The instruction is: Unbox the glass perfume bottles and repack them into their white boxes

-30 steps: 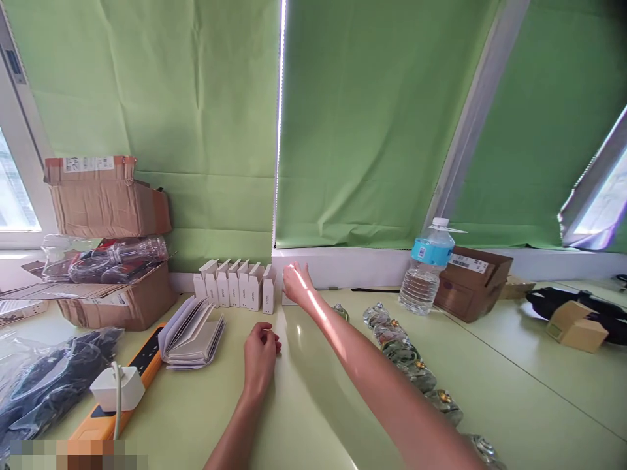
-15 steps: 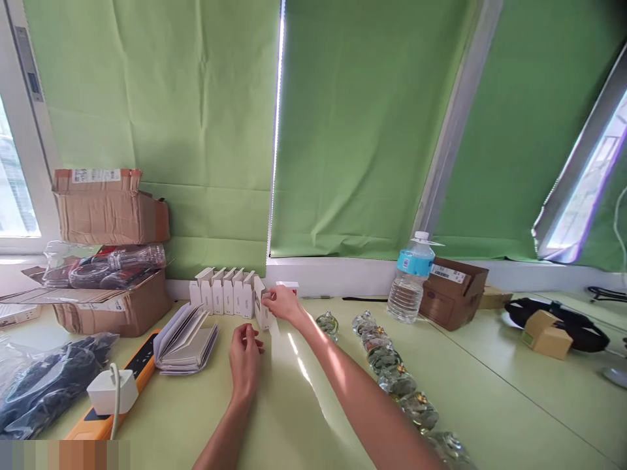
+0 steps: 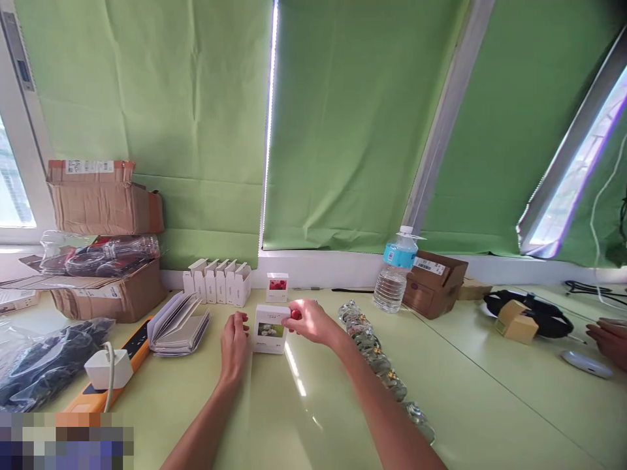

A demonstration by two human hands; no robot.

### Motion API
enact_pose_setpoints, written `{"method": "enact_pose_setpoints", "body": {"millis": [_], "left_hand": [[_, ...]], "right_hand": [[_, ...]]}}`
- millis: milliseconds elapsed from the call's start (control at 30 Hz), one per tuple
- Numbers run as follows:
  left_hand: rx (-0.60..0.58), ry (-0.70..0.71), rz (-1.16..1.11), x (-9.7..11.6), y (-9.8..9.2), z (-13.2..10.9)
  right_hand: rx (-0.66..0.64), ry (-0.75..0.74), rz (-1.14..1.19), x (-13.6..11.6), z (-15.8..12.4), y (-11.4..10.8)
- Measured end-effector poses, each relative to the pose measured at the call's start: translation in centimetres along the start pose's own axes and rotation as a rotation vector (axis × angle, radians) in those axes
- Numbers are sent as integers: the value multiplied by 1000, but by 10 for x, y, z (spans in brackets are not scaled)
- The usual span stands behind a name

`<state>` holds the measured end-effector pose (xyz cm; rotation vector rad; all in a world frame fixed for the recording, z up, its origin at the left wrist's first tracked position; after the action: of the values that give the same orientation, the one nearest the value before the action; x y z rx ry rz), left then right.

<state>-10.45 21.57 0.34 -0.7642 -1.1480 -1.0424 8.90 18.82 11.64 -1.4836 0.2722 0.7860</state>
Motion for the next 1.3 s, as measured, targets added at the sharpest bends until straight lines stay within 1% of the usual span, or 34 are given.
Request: {"method": "enact_pose_setpoints", "body": {"millis": [100,300,367,467,567,700,767,867,967,1100,1300], "left_hand": [[-17,46,64,3,-1,-1],[-6,136,281,11,-5,2],[-6,178,388,16,-7,6],[-6,250,580,27,-14,12],[13,333,786,40,-28,19],[92,407,1043,55,-54,28],[132,419,1154,60,-66,31],[174,426,1284,61,-80,35],[200,419,1372,57,-89,39],[209,422,1433,55,-97,43],[185,448,1473,54,-101,46]], "right_hand": [[-39,-80,43,2,1,-2],[-160,-124,88,14,4,-4],[-157,-127,104,16,5,-6],[-118,-120,140,18,6,-9],[-99,-101,193,20,6,-13],[-92,-88,211,22,6,-17],[-100,-90,216,22,6,-19],[-91,-66,214,22,6,-20],[-86,-52,187,21,5,-21],[-69,-68,172,20,4,-25],[-66,-65,159,18,1,-28]]}}
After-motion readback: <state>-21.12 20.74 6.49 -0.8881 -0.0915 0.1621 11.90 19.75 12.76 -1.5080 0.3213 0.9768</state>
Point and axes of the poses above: each hand's wrist, its own z-axis towards the middle knuckle, its own y-axis out of the palm, x = y × z, the point moved 3 cm from there along z, towards the middle knuckle, and after that the axes turned 3 degrees about -y, right-handed, at the moved point
